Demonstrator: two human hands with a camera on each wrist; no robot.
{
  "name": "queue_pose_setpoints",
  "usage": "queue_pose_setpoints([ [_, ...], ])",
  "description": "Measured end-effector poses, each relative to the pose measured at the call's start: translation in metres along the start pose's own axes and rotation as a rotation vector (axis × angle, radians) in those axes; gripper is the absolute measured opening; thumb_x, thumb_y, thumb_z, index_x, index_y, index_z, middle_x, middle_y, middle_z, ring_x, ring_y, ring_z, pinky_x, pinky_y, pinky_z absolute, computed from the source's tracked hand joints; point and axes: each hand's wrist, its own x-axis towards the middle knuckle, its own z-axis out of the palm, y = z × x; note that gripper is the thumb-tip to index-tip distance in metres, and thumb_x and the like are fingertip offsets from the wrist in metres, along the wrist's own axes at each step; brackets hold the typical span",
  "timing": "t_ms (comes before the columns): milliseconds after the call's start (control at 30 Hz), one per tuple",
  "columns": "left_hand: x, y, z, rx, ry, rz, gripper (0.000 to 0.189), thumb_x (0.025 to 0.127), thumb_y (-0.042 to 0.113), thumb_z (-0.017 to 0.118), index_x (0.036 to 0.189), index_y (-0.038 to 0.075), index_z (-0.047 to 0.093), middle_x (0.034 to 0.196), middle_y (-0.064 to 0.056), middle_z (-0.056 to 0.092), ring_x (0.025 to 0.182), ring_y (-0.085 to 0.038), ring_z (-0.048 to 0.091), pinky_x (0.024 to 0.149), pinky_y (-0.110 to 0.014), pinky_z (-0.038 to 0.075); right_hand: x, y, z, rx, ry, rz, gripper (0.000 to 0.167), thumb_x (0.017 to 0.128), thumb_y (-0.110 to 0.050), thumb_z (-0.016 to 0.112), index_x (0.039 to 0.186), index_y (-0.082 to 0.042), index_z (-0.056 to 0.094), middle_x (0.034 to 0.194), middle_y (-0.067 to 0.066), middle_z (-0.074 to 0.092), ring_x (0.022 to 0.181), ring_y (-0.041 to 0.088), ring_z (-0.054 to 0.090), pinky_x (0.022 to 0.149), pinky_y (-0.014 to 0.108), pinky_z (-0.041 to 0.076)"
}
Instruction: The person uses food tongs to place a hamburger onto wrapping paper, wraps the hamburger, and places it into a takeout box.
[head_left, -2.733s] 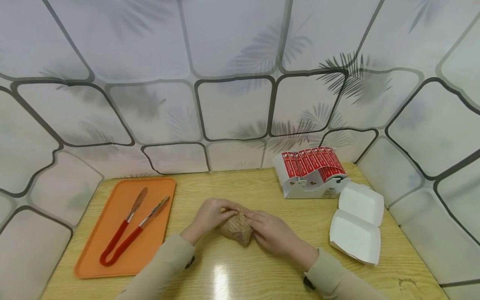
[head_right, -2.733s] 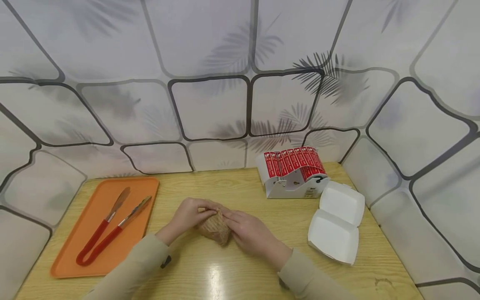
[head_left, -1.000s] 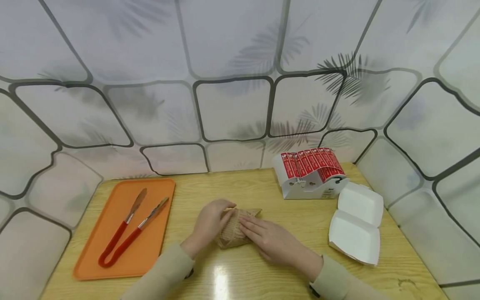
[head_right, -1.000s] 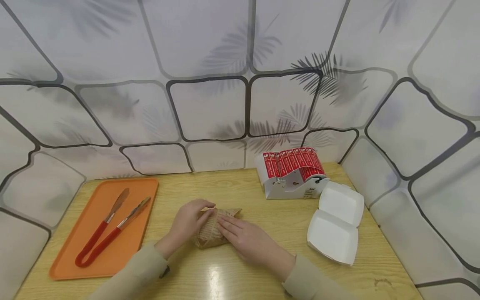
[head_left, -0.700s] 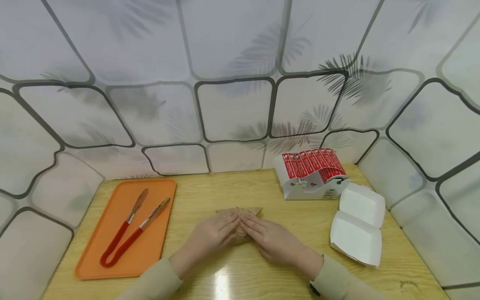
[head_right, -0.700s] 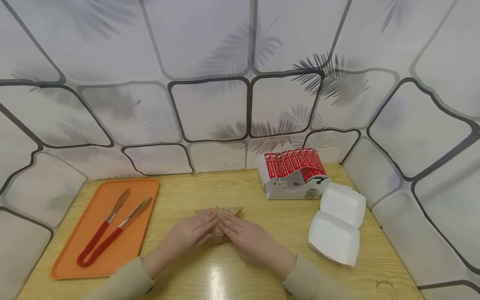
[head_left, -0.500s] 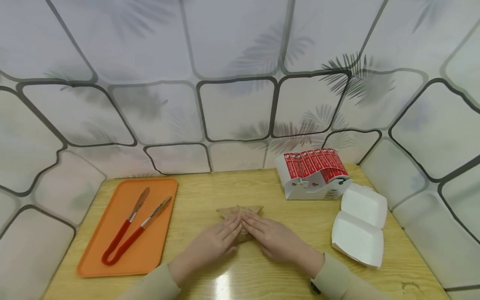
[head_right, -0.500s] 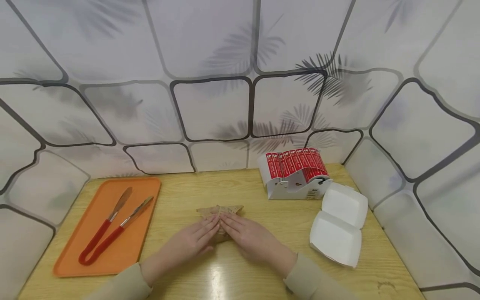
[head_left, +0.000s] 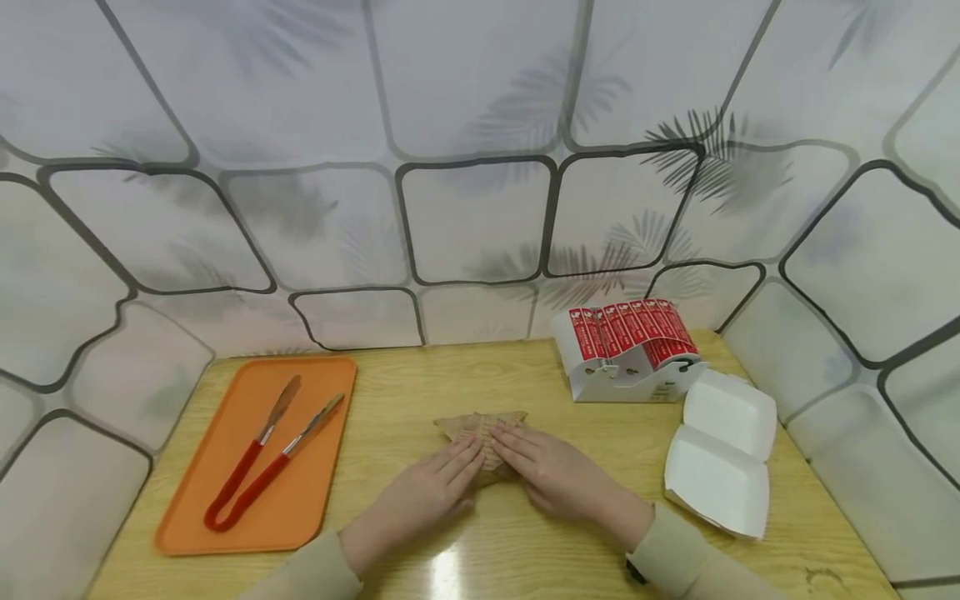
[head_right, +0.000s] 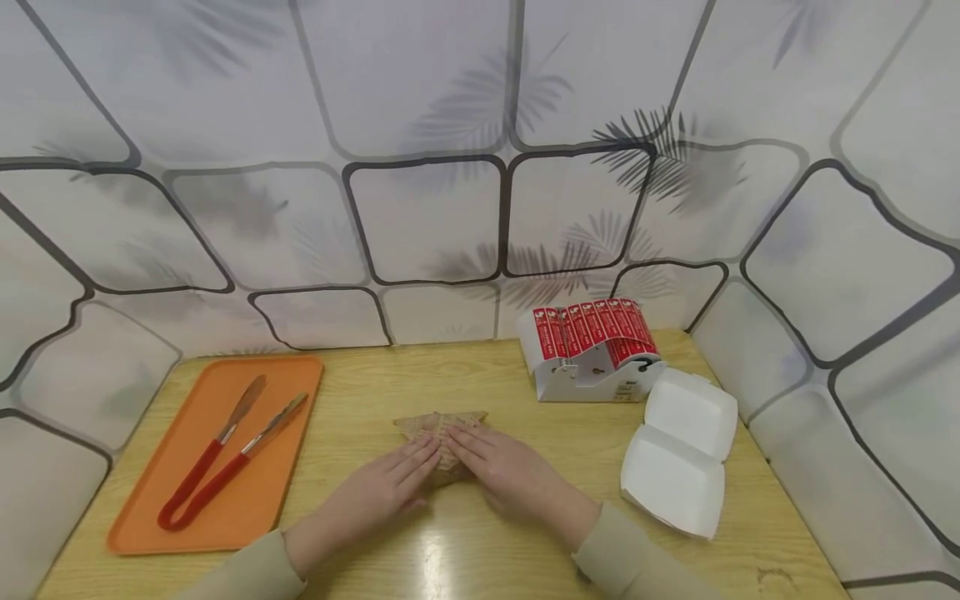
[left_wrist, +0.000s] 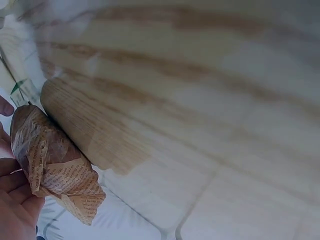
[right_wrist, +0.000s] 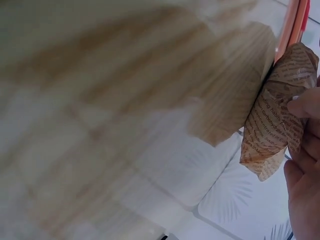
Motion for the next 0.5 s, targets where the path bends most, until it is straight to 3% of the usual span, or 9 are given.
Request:
queue_pose_setpoints([
  [133, 0.0030, 0.0001, 0.0002, -0.028, -0.028, -0.030, 0.071, 0.096, 0.044, 0.076, 0.148, -0.002, 0.059, 0.156, -0.019, 0.058, 0.145, -0.029, 0.058, 0.121, -0.039, 0.048, 0.0008, 0.0024, -0.0010, 0.045, 0.019, 0.000, 0.058, 0.094, -0.009, 0.071, 0.149, 0.003, 0.057, 0.159, 0.017, 0.055, 0.147, 0.031, 0.055, 0.122, 0.045, 0.047],
  [367, 0.0093, 0.0010, -0.0011, -0.088, -0.199, -0.081, 0.074, 0.105, 0.048, 0.062, 0.157, -0.002, 0.047, 0.167, -0.020, 0.043, 0.156, -0.030, 0.044, 0.127, -0.040, 0.041, 0.0016, 0.0052, -0.0043, 0.146, 0.005, 0.045, 0.054, 0.099, -0.007, 0.065, 0.152, 0.001, 0.055, 0.161, 0.014, 0.053, 0.148, 0.029, 0.055, 0.123, 0.046, 0.046],
  [500, 0.0104, 0.0023, -0.0023, -0.118, -0.249, -0.097, 0.076, 0.106, 0.049, 0.059, 0.159, -0.002, 0.043, 0.169, -0.020, 0.040, 0.157, -0.031, 0.041, 0.128, -0.040, 0.040, 0.0020, 0.0065, -0.0056, 0.191, -0.006, 0.091, 0.055, 0.097, -0.007, 0.063, 0.151, 0.000, 0.057, 0.161, 0.012, 0.054, 0.147, 0.028, 0.056, 0.122, 0.047, 0.047],
])
